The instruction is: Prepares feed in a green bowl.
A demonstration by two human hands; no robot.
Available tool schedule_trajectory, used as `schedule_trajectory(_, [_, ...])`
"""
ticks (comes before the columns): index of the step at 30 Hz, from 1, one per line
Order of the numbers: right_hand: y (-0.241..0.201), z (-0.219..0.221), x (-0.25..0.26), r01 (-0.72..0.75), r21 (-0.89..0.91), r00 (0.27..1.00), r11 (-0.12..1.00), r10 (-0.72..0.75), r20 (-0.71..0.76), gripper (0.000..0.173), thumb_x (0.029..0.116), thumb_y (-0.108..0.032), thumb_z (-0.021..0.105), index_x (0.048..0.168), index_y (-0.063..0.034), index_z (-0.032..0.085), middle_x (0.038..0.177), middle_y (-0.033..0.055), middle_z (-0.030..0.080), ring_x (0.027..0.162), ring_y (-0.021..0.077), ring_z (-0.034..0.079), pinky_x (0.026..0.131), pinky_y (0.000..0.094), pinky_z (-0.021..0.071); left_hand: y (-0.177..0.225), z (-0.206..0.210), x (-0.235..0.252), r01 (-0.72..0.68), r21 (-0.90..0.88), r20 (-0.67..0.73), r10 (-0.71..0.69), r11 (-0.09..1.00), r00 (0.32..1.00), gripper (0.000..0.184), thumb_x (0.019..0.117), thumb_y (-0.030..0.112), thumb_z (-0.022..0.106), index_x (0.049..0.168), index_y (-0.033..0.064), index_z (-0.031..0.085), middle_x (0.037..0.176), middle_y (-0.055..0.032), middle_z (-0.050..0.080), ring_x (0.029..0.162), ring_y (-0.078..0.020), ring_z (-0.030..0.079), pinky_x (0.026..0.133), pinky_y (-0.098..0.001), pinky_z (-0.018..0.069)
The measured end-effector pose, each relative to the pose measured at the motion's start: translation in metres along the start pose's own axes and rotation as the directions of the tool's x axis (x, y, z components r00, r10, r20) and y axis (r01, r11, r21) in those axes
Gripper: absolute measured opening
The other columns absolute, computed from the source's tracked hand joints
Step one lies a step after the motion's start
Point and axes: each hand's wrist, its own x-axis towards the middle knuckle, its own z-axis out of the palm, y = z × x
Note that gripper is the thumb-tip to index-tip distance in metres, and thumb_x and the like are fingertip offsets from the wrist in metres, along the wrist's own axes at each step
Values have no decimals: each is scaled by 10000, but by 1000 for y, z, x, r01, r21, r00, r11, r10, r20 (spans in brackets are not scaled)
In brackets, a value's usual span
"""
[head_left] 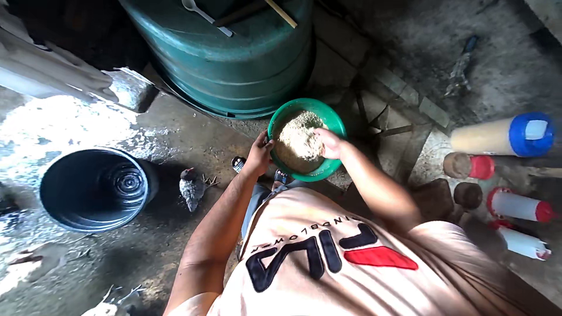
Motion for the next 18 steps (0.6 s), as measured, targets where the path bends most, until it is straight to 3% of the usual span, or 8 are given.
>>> schedule_trajectory(3, [-27, 2, -22, 89, -175, 996, 981, -88, 10, 560, 1098, -472, 340, 1532, -122, 397, 1449, 149, 543, 1247, 298, 603, 961, 525, 548, 0, 0, -1, 8, 6, -6, -8, 1000, 1000, 484, 1099, 181, 470, 1567, 234, 357, 1345, -190, 584, 1047, -350, 671, 735, -568, 589])
schedule_trajectory(5, [-32, -6, -29, 119, -595, 987, 795, -162, -19, 589, 1114, -450, 329, 1513, -33, 448, 1497, 227, 502, 1330, 363, 553, 1028, 578, 505, 2, 0, -1, 7, 10, -10, -7, 1000, 1000, 473, 1098, 183, 473, 1558, 234, 373, 1343, -192, 588, 1039, -352, 676, 726, -564, 592])
schedule_trajectory(7, [-24, -27, -26, 186, -952, 967, 243, -215, 134, 520, 1123, -377, 336, 1344, -20, 643, 1357, 242, 625, 1302, 390, 577, 1087, 619, 429, 5, 1, -1, 10, 16, -9, -10, 1000, 1000, 469, 1098, 179, 473, 1554, 241, 383, 1334, -190, 598, 1029, -348, 681, 719, -555, 593])
schedule_trajectory(8, [-16, -41, -20, 248, -967, 946, -59, -202, 255, 471, 1108, -337, 350, 1251, -68, 710, 1297, 176, 682, 1303, 351, 587, 1117, 611, 405, 7, 1, -2, 5, 23, -6, -5, 1000, 1000, 468, 1098, 179, 471, 1554, 244, 386, 1319, -187, 609, 1014, -344, 688, 706, -547, 597])
schedule_trajectory(9, [-9, -52, -17, 291, -914, 931, -281, -136, 338, 469, 1093, -324, 343, 1234, -106, 732, 1343, 106, 683, 1404, 315, 514, 1214, 601, 296, 7, 0, -1, -6, 33, 1, 6, 999, 1000, 460, 1097, 178, 473, 1546, 241, 396, 1300, -184, 617, 1001, -338, 689, 698, -538, 597])
schedule_trajectory(10, [-4, -60, -14, 334, -845, 920, -417, -50, 388, 480, 1088, -323, 330, 1240, -117, 736, 1379, 73, 668, 1470, 307, 437, 1260, 601, 194, 7, 0, 0, -22, 45, 9, 21, 999, 1000, 454, 1095, 177, 476, 1540, 234, 405, 1281, -180, 621, 997, -330, 685, 705, -532, 596])
schedule_trajectory(13, [7, -72, -7, 456, -742, 870, -492, 72, 487, 500, 1086, -325, 311, 1200, -113, 750, 1352, 60, 685, 1495, 306, 400, 1276, 589, 134, 9, 2, 2, -47, 52, 13, 46, 998, 999, 464, 1090, 172, 485, 1545, 222, 405, 1273, -181, 621, 1009, -321, 680, 734, -525, 595])
schedule_trajectory(18, [32, -55, 1, 608, -724, 781, -325, 81, 620, 528, 1102, -315, 269, 1206, -85, 733, 1341, 104, 680, 1462, 328, 437, 1275, 576, 139, 9, 4, 3, -58, 41, -4, 58, 997, 998, 449, 1088, 150, 487, 1529, 212, 424, 1256, -172, 628, 980, -300, 683, 713, -499, 594])
